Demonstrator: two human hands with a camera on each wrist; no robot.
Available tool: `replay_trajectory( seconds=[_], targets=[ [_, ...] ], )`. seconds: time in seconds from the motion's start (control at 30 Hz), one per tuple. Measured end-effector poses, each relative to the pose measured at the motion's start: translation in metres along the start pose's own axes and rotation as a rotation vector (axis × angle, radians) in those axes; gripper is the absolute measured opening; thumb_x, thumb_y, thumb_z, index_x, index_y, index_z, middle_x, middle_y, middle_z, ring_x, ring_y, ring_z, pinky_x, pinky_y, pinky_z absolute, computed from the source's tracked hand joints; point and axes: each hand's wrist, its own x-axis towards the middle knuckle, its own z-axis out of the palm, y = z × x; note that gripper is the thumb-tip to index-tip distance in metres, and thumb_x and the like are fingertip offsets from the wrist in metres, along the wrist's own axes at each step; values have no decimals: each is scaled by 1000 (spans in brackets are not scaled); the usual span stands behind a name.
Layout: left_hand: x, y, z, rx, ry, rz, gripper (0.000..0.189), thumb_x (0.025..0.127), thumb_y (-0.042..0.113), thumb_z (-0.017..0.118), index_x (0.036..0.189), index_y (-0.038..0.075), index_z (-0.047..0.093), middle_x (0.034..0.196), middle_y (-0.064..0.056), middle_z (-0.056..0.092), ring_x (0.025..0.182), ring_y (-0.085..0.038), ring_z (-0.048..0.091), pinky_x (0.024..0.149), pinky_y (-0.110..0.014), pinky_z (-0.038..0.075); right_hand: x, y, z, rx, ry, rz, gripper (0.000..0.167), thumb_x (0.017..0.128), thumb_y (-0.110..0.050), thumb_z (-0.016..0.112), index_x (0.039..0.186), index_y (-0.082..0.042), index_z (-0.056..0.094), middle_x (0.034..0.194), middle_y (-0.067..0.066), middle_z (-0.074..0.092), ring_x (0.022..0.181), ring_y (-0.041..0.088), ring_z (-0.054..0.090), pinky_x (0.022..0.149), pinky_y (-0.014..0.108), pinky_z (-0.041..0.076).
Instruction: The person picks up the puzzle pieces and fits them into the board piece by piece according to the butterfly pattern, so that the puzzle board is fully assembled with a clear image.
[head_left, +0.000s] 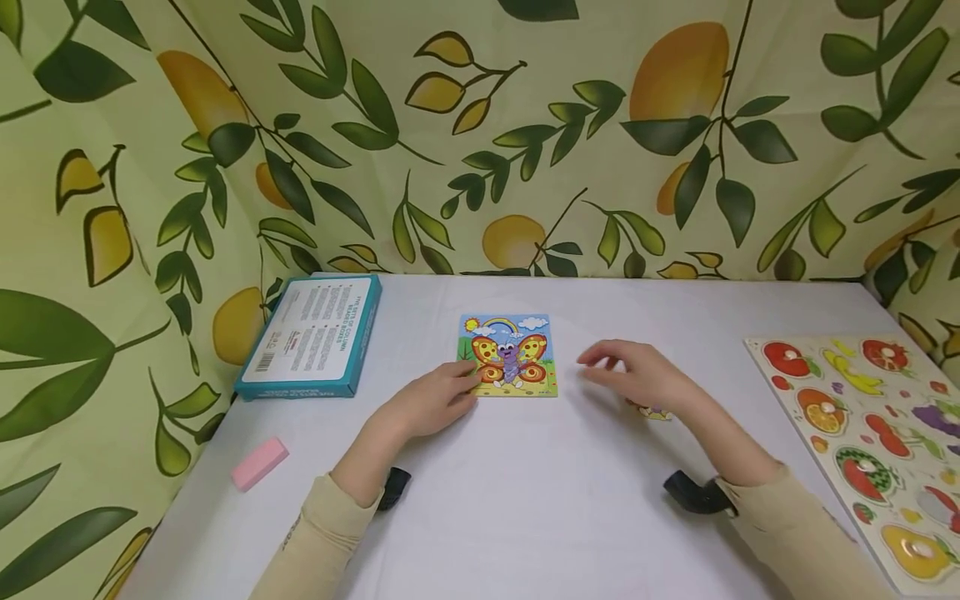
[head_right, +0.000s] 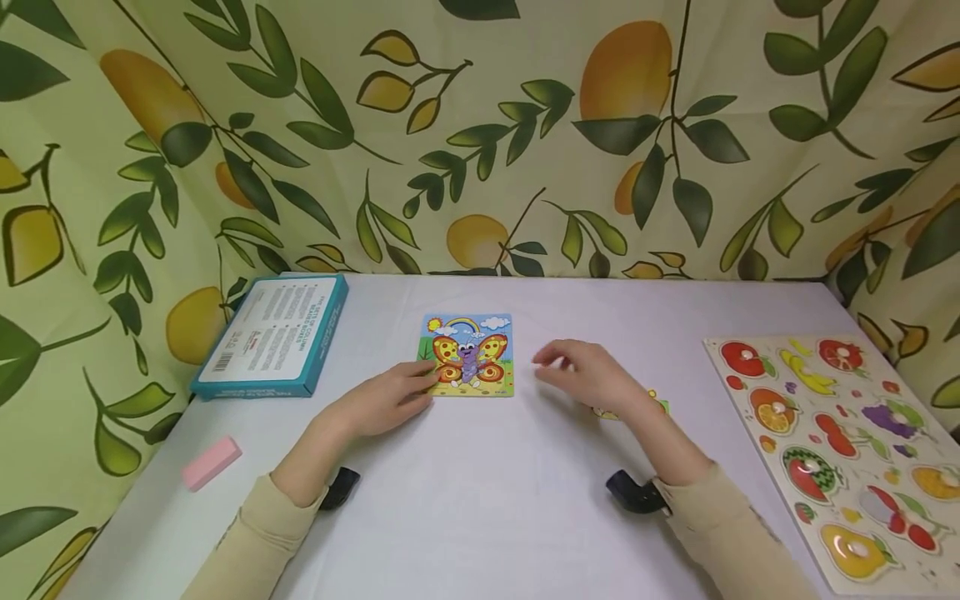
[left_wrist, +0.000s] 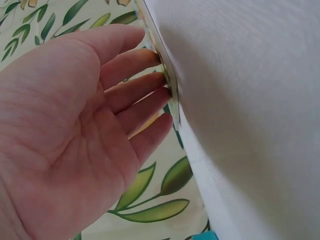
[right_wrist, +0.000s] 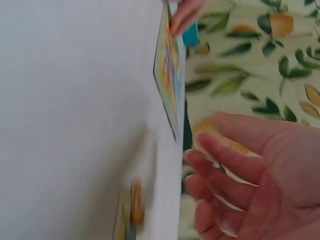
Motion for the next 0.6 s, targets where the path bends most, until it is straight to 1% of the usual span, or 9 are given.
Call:
replay_trajectory(
  seconds=[0.07, 0.13, 0.23, 0.3, 0.37, 0.43, 0.53, 0.6],
  targets=[
    [0, 1, 1, 10, 10, 10, 44, 100, 23, 55, 139, 3, 53, 151, -13, 40, 140, -29, 34, 112, -42, 32, -22, 15, -13, -73, 3, 33, 36, 89, -31, 72, 115, -7, 67, 104, 7, 64, 89, 25, 54, 66, 34, 48],
    [1, 0, 2, 18, 20, 23, 44, 100, 22, 55, 139, 2, 53, 151, -14, 40, 140, -28, 34, 112, -41, 32, -39, 28, -21, -132, 3, 61, 43, 84, -31, 78, 114, -3, 66, 106, 11, 64, 91, 27, 54, 71, 38, 49],
    [0, 0, 2, 22, 33, 35, 44, 100, 21, 55, 139, 0, 53, 149, -14, 42, 139, -28, 37, 111, -41, 33, -54, 44, -25, -171, 11, 86, 47, 79, -29, 82, 112, -1, 65, 107, 15, 62, 93, 30, 54, 77, 45, 50],
    [1, 0, 3, 26, 39, 45, 44, 100, 20, 56, 138, -1, 53, 147, -14, 45, 137, -28, 39, 110, -41, 35, -59, 52, -24, -172, 24, 82, 44, 79, -26, 82, 110, 0, 65, 104, 14, 61, 91, 29, 53, 78, 45, 49],
    [2, 0, 4, 32, 45, 62, 43, 99, 19, 56, 138, -1, 54, 145, -14, 47, 136, -28, 41, 110, -41, 35, -61, 58, -23, -164, 40, 73, 40, 79, -22, 82, 107, 0, 65, 99, 10, 60, 88, 26, 51, 76, 40, 47],
    [2, 1, 5, 44, 50, 78, 42, 99, 19, 56, 137, 0, 55, 144, -14, 48, 135, -28, 42, 110, -41, 36, -61, 60, -22, -154, 44, 70, 38, 78, -21, 83, 105, -2, 63, 91, 6, 57, 84, 23, 49, 70, 34, 45],
    [2, 1, 4, 51, 56, 100, 40, 99, 18, 56, 135, 0, 57, 144, -15, 49, 134, -29, 43, 109, -41, 36, -56, 57, -21, -115, 51, 53, 34, 80, -18, 81, 102, -4, 60, 85, 3, 55, 78, 20, 48, 62, 27, 42],
    [2, 1, 4, 55, 53, 90, 40, 99, 19, 56, 135, 1, 57, 144, -14, 49, 135, -29, 43, 110, -41, 36, -49, 49, -17, -71, 62, 43, 29, 83, -18, 78, 103, -6, 60, 83, 2, 57, 75, 19, 49, 58, 25, 43]
  ],
)
